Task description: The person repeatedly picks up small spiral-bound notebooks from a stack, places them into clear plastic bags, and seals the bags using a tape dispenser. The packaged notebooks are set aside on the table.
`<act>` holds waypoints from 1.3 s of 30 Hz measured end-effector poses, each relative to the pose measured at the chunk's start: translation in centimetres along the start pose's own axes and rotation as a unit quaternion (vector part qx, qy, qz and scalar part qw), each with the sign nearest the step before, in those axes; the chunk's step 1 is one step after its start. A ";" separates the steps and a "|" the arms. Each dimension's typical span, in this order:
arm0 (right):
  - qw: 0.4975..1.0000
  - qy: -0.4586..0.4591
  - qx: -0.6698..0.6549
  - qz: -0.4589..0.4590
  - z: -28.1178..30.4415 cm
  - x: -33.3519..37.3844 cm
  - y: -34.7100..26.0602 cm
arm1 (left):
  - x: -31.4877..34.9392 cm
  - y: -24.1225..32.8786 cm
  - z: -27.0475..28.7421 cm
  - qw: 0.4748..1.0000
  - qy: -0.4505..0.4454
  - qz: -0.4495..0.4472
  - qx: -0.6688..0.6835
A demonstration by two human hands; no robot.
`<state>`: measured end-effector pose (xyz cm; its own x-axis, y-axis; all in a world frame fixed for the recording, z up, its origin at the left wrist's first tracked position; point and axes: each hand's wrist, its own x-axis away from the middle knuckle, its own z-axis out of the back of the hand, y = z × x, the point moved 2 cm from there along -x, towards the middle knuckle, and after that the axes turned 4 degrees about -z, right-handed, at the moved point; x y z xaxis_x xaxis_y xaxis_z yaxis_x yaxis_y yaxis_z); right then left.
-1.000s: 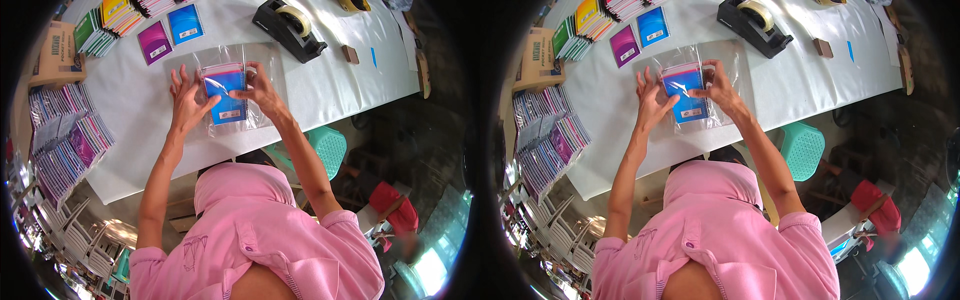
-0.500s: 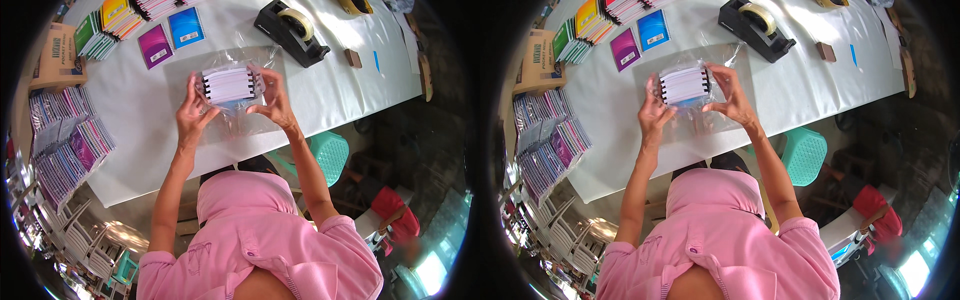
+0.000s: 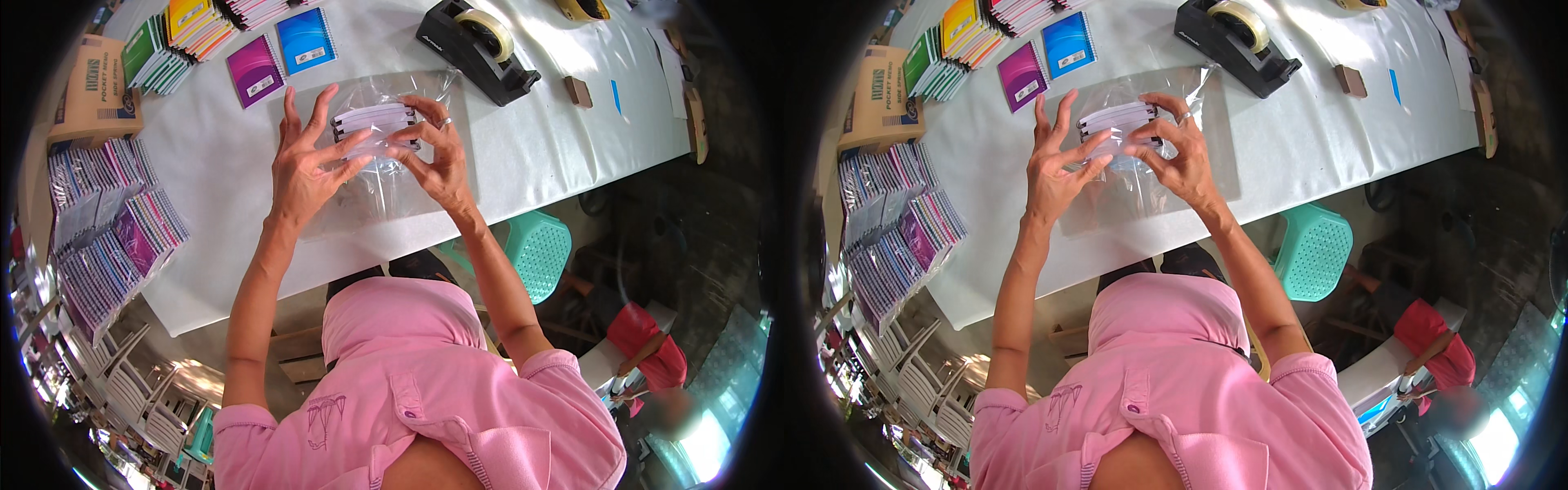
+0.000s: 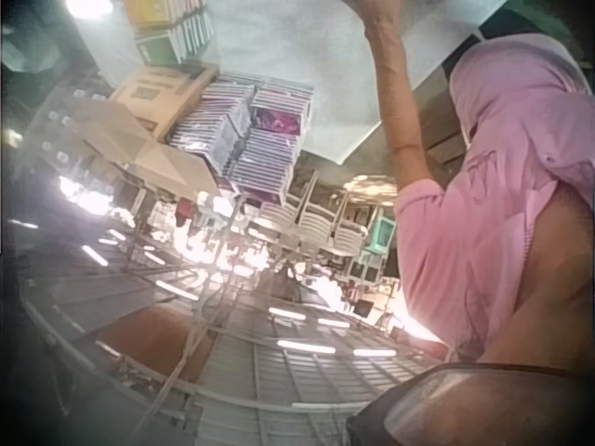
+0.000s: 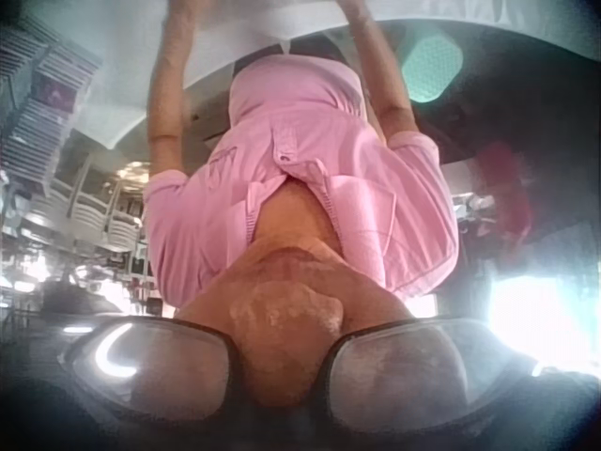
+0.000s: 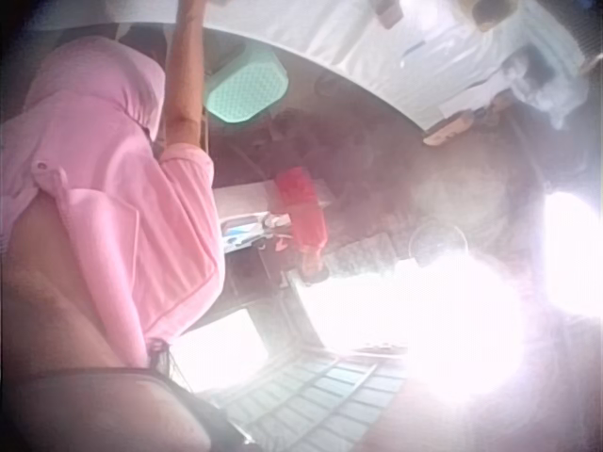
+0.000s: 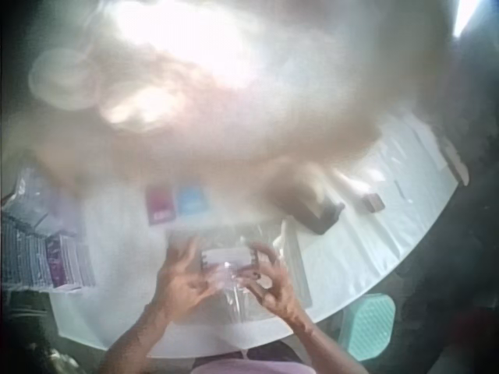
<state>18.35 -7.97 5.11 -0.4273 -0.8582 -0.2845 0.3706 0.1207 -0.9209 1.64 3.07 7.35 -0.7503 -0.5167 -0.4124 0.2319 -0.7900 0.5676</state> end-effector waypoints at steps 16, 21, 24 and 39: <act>0.947 -0.135 -0.126 -0.263 1.5 -5.1 0.2 | -3.1 -3.4 -0.8 0.779 -0.191 0.333 0.496; 0.946 -0.161 -0.156 -0.236 1.2 -4.9 0.2 | -5.0 -5.2 -0.8 0.831 -0.343 0.144 0.415; 0.965 -0.163 -0.115 -0.172 1.3 -4.7 -0.3 | -5.1 -3.4 0.4 0.927 -0.343 0.026 0.152; 0.918 -0.056 0.195 -0.340 21.6 -11.1 8.3 | -2.2 2.6 1.7 0.940 -0.234 -0.138 -0.206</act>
<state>44.02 -8.22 6.34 -0.5894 -0.7183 0.3697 0.3268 -0.6305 -0.7040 2.83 2.73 10.99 -0.9850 -0.1475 -0.0894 0.1361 -0.9831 0.1221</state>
